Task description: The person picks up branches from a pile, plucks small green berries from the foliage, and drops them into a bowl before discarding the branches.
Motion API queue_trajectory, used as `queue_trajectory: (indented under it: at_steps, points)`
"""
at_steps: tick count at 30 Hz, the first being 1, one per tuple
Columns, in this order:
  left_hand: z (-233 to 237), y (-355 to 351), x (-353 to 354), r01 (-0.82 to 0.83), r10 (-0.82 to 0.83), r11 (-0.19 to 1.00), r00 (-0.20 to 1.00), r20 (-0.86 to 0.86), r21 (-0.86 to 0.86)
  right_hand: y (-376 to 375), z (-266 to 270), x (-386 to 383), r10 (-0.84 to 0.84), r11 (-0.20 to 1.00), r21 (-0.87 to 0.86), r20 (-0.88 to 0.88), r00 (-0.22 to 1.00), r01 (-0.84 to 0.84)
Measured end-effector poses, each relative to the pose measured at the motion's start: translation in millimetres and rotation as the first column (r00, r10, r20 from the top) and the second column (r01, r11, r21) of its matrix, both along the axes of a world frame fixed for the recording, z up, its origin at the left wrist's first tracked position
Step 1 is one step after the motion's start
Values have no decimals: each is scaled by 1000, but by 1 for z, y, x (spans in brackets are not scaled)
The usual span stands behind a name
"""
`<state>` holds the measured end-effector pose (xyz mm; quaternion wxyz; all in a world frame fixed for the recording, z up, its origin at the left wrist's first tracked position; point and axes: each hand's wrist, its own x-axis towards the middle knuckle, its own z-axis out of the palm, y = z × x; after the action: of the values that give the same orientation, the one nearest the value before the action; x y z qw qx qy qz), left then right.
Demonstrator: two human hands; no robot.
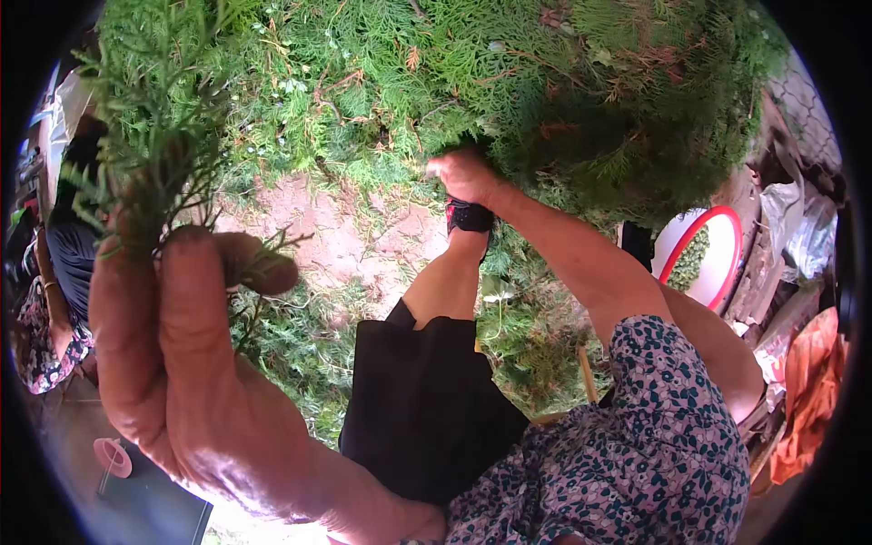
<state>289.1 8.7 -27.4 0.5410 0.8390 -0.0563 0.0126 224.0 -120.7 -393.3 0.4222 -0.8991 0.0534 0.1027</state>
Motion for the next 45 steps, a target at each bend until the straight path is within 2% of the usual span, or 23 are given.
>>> queue_trajectory:
  at_steps: [1, 2, 3, 5, 7, 10, 11, 12, 13, 14, 15, 17, 21, 22, 29, 31, 32, 34, 37, 38, 39, 41, 45]
  points:
    - [2, -1, 1, 28, -28, 998, 1000, -5, 59, 2, 4, -1, 101, 994, -14, -155, 983, -105]
    - [4, -1, 1, 29, -29, 998, 1000, 0, 55, 10, 9, -12, 86, 990, -115, 33, 996, -82]
    - [5, -1, 0, 27, -26, 999, 999, -35, 21, 17, 11, -16, 85, 990, -118, 38, 996, -80]
    - [5, -1, -1, 29, -30, 999, 998, -62, -14, 28, 21, -16, 208, 868, -406, -223, 952, -285]
    - [5, 1, -1, 64, -121, 939, 981, -149, -339, 23, 25, -13, 191, 889, -385, -183, 964, -249]
    - [13, -4, -3, 50, -144, 905, 971, -193, -423, 5, 24, -14, -239, 958, -205, -174, 955, 202]
    - [13, -4, -1, 58, -152, 899, 971, -184, -435, -5, 27, -21, -247, 954, -217, -164, 955, 209]
    - [12, -2, 1, -26, -144, 845, 951, -274, -534, -14, 37, -29, -384, 910, 89, -184, 905, 404]
    - [9, 1, 3, -114, -151, 777, 921, -360, -619, -21, 51, -35, -495, 745, 378, -239, 835, 550]
    - [5, 3, 6, -158, -193, 710, 894, -405, -686, -30, 95, -36, -470, 472, 442, -606, 642, 763]
    - [2, 3, 7, -142, -213, 696, 895, -391, -704, -37, 111, -43, -491, 473, 439, -589, 642, 764]
    - [-1, -2, 6, -265, -316, 551, 812, -491, -791, -49, 138, -57, -405, 132, 658, -647, 646, 741]
    - [-2, -14, -2, -303, -395, 523, 742, -542, -796, -55, 204, -77, -565, 74, 694, -562, 604, 716]
    - [-3, -16, -6, -350, -349, 490, 761, -547, -799, -58, 212, -81, -578, 206, 642, -529, 622, 738]
    - [-9, -10, -23, -400, -393, 391, 742, -544, -829, -45, 146, -85, -549, 424, 519, -505, 666, 743]
    - [-6, -8, -21, -395, -400, 360, 753, -523, -845, -44, 119, -73, -463, 745, 349, -344, 817, 569]
    - [-3, -14, -23, -393, -348, 394, 772, -531, -831, -42, 101, -67, -456, 745, 353, -350, 818, 566]
    - [3, -22, -28, -395, -315, 426, 778, -543, -814, -29, 61, -56, -396, 918, 21, 34, 918, 396]
    - [5, -24, -30, -397, -313, 437, 774, -550, -807, -3, -9, -39, -200, 963, -171, 65, 978, 209]
    - [7, -24, -29, -401, -306, 444, 773, -556, -802, 7, 43, -32, -244, 949, -217, -48, 969, 229]
    - [9, -22, -29, -394, -329, 434, 768, -550, -810, 19, 24, -32, -199, 946, -246, 66, 978, 209]
    - [12, -23, -29, -387, -348, 429, 763, -544, -816, 39, 27, -25, -115, 926, -371, -115, 987, 64]
    - [17, -27, -33, -340, -416, 463, 732, -539, -819, 37, 16, -27, 94, 926, -363, -46, 995, -104]
